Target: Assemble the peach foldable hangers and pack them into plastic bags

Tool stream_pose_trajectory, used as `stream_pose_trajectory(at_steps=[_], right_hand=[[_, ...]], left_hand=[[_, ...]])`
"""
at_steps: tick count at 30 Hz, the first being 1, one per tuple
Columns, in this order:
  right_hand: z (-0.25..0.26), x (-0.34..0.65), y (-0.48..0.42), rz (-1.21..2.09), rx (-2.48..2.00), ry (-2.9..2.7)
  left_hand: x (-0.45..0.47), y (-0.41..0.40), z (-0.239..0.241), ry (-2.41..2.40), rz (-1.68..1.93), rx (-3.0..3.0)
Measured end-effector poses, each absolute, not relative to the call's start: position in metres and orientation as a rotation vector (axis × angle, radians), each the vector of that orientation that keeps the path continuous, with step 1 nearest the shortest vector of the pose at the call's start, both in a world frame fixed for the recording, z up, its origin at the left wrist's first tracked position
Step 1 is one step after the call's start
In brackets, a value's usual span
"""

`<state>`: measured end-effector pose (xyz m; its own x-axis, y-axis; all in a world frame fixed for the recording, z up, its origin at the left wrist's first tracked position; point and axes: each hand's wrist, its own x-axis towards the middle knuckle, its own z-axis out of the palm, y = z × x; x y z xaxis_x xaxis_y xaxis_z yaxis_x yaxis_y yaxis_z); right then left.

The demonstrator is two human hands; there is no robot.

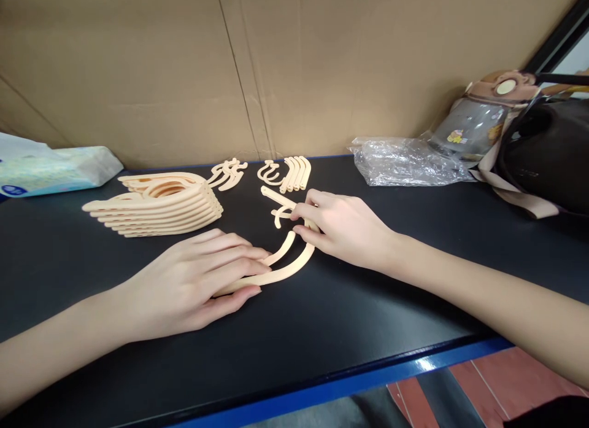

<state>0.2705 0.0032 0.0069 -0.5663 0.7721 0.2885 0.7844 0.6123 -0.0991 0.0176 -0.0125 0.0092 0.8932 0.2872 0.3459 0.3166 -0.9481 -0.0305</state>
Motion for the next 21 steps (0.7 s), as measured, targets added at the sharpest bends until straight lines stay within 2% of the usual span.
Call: stream_pose_trajectory(at_steps=[21], right_hand=[[0.0079, 0.2704, 0.0035, -0.061, -1.237, -2.559]], left_hand=[[0.0183, -0.0119, 0.0078, -0.480, -0.575, -3.072]])
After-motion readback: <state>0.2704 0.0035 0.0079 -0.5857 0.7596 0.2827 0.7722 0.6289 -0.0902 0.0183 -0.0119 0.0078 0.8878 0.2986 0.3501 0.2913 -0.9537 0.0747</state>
